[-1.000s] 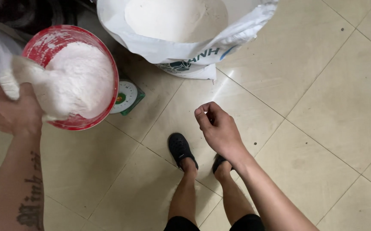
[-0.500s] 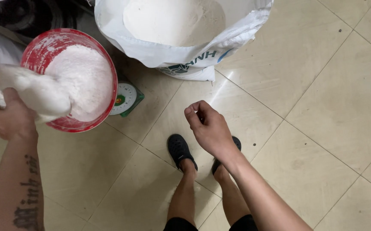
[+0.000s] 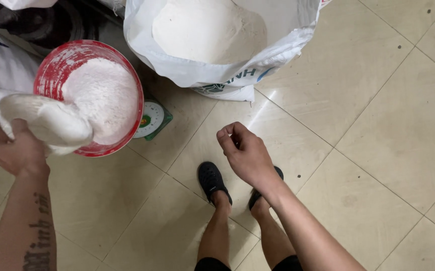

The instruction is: Weighing flour and sugar from large sacks and pouring them into a commercial dough mixer.

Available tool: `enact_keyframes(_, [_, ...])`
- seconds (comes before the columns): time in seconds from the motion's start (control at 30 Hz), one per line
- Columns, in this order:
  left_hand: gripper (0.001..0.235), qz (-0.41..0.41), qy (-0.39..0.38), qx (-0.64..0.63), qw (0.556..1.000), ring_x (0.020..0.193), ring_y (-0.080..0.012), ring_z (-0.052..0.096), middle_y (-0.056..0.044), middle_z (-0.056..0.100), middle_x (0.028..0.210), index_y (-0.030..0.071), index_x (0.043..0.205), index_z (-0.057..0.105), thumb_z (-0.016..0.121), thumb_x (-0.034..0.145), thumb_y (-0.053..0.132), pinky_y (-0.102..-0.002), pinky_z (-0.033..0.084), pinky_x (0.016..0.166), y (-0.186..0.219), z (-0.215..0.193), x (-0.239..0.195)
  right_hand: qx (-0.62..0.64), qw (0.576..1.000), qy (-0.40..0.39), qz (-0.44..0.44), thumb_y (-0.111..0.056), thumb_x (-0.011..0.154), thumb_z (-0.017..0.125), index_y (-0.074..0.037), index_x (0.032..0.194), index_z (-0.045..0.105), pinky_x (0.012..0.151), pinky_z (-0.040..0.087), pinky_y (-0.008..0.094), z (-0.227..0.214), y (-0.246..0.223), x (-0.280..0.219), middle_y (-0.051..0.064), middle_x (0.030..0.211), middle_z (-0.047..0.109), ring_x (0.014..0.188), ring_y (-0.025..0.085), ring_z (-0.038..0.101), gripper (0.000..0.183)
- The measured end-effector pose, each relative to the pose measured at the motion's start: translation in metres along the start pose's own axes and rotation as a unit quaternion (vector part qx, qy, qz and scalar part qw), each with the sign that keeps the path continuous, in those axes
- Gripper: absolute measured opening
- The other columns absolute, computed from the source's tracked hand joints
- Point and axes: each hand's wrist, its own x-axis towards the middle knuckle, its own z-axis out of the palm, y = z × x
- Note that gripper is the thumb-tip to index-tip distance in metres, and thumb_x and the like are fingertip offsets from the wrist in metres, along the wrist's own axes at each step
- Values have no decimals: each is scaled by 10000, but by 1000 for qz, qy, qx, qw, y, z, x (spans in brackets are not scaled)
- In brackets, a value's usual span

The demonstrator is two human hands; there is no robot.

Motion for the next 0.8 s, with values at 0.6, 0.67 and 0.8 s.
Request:
enact_keyframes(0.6, [595,-301,-129,-292,898,1205,-245,509,-139,363,1330,185,1385,277,365,882,491,-316,586,974,50,-83,-35,29,999,-21,-14,-311,899,490,-84,913,605,570,446,238,-38,-21,-26,23,673,581,604,109,535,254])
enact_keyframes(0.67, [589,-281,-147,-305,898,1194,-255,507,-152,362,1329,152,1390,246,317,882,442,-337,562,967,72,-102,-44,52,998,-20,-14,-300,901,495,-76,906,606,556,443,238,-56,-25,-36,28,662,572,594,113,532,251])
enact_keyframes(0.8, [508,-301,-148,-321,886,1230,-233,499,-137,366,1311,115,1376,188,281,919,316,-358,529,1018,172,-146,-86,91,996,-10,-6,-285,896,511,-52,890,629,531,447,241,-104,-19,-64,42,634,556,568,124,528,262])
